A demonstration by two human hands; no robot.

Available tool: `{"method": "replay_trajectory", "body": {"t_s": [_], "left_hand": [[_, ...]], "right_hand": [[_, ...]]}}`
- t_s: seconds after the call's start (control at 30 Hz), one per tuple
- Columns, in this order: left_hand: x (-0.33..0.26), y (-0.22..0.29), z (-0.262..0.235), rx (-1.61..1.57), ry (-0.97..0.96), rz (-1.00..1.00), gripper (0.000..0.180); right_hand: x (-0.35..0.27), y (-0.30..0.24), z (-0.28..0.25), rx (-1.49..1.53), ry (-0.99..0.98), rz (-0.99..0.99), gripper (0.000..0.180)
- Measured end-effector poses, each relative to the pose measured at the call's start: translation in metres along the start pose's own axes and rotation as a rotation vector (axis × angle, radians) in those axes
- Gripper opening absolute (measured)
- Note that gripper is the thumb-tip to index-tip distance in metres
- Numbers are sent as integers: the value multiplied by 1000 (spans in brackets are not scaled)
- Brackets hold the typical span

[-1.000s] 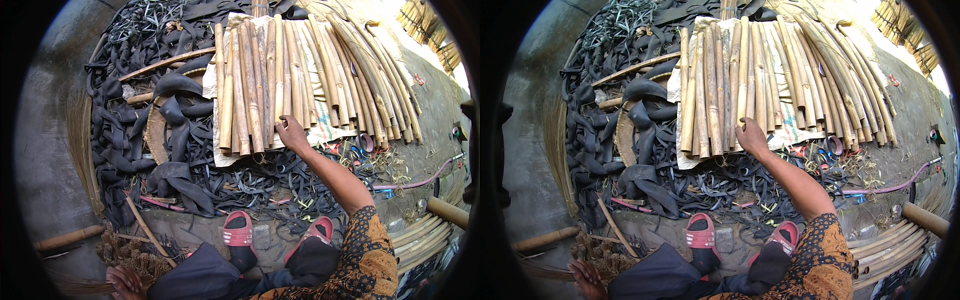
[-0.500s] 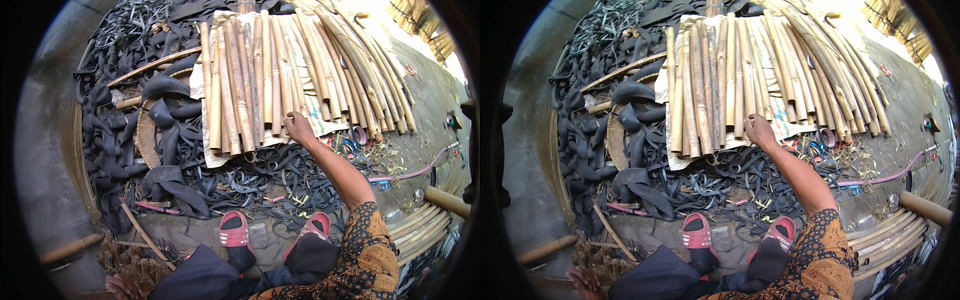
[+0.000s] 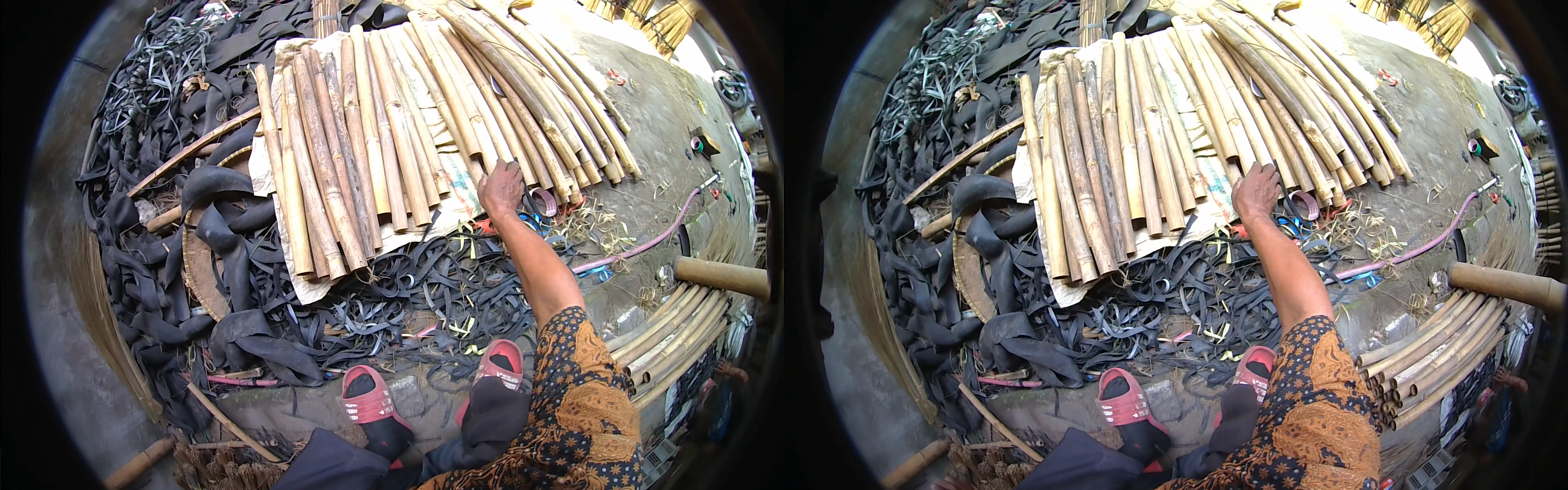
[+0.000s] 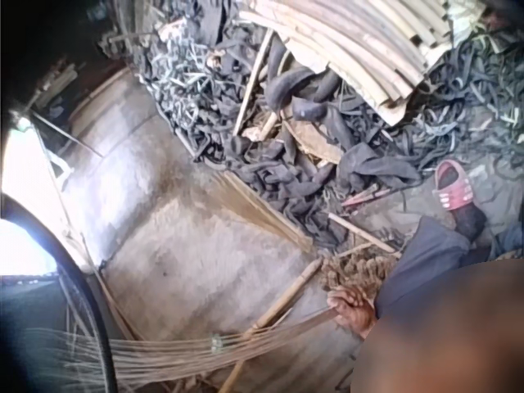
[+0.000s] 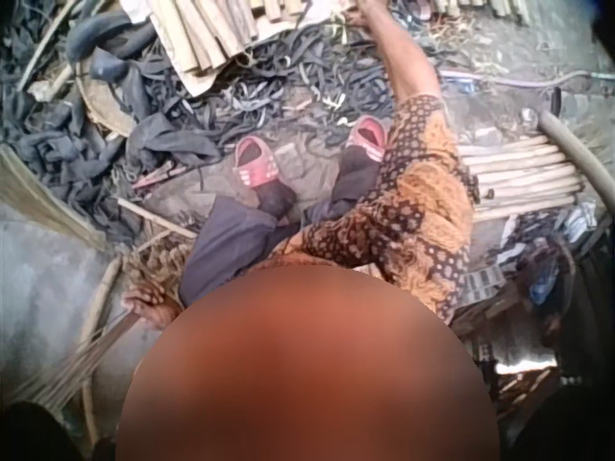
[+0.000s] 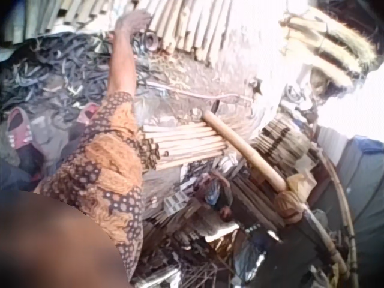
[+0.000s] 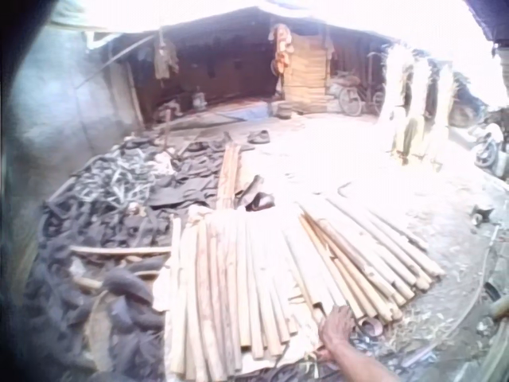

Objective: The person sits on the floor and assembles brooms by gathering thin bamboo strips, placing them against a bamboo pole, and wrapping the bundle with black rubber strips. The person repeatedly picks up bundles, wraps them, and sets them aside.

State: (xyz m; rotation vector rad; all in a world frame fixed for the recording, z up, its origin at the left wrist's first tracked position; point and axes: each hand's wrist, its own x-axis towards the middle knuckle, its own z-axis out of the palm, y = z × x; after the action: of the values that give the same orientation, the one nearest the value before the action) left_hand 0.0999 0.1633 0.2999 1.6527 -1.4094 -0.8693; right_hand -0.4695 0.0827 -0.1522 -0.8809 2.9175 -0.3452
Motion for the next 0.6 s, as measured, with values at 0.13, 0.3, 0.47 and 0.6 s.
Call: {"method": "replay_trajectory", "body": {"t_s": [0.13,0.3,0.47,0.6], "left_hand": [[3,-2,1,3,35,-10,44],[3,-5,3,28,74,-19,43],[6,-5,5,55,54,-10,42],[11,-4,5,-1,32,-47,40]], "right_hand": [[10,8,10,113,-129,163,51],[1,0,20,357,-202,90,59],[-7,-22,23,381,-314,-26,60],[-1,-27,20,324,-339,80,60]]}}
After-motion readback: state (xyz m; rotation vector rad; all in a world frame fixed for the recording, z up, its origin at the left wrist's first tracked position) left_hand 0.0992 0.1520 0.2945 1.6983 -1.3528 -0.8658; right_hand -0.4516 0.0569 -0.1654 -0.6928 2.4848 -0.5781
